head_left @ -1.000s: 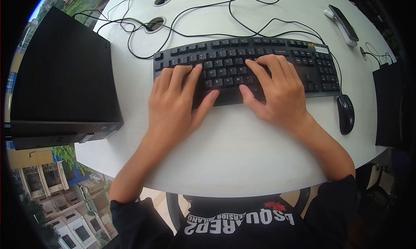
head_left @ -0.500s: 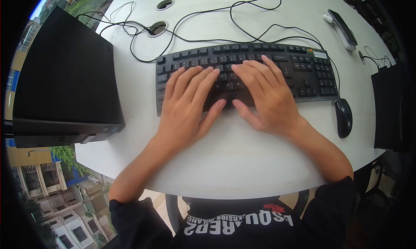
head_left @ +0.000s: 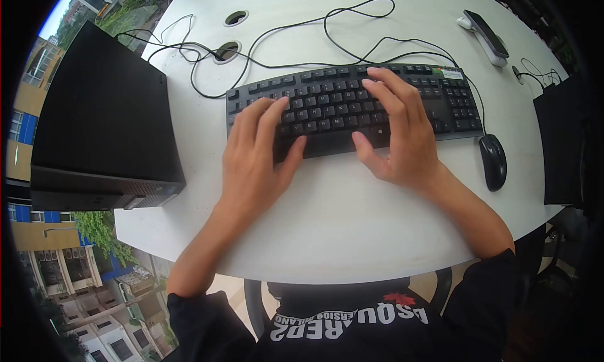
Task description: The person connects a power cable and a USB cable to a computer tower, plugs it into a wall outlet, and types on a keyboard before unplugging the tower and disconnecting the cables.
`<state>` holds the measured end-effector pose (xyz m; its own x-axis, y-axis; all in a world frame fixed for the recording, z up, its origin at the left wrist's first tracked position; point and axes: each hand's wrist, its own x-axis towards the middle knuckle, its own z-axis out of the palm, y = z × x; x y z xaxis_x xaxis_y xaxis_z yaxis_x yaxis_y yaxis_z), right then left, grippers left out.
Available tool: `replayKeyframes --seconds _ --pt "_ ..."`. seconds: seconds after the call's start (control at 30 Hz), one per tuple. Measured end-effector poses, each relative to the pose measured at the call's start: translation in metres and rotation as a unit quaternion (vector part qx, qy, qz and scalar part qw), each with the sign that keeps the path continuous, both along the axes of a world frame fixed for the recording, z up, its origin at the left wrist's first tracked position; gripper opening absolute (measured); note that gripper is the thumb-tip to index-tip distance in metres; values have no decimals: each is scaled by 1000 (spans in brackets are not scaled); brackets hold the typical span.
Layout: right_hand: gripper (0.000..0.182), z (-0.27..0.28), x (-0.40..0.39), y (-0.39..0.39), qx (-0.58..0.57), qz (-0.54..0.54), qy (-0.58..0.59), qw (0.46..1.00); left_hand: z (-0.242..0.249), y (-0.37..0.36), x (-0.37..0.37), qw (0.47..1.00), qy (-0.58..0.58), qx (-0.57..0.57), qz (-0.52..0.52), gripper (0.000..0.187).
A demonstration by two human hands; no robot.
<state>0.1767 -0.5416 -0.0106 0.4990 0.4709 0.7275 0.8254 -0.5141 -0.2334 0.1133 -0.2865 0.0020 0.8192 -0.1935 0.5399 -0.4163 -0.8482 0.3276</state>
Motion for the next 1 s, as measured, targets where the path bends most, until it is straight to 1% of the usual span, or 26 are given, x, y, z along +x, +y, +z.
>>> replayKeyframes --seconds 0.03,0.07,0.17,0.27,0.4,0.57,0.67,0.87,1.0 --pt "79 0 3 -3 24 10 -11 1000 2 4 -1 1000 5 -25 4 63" --pt "82 0 6 -4 28 10 -19 999 4 9 -2 1000 3 -24 10 65" --pt "85 -1 7 -2 47 21 4 999 8 16 -3 998 29 -42 25 66" --pt "87 -3 7 -4 67 44 34 996 11 17 -2 998 20 -65 5 69" --pt "87 -4 8 -1 60 47 18 997 13 19 -3 996 30 -87 -12 72" --pt "87 -3 7 2 46 39 -9 998 11 21 -1 995 40 -93 -15 71" --pt "87 -4 7 3 51 32 -2 998 12 21 -2 995 45 -91 -15 70" --pt "85 -4 6 4 28 19 -27 999 14 17 -5 996 45 -66 -28 66" --pt "84 -10 8 5 57 24 -26 998 15 17 -7 995 73 -56 -31 63"
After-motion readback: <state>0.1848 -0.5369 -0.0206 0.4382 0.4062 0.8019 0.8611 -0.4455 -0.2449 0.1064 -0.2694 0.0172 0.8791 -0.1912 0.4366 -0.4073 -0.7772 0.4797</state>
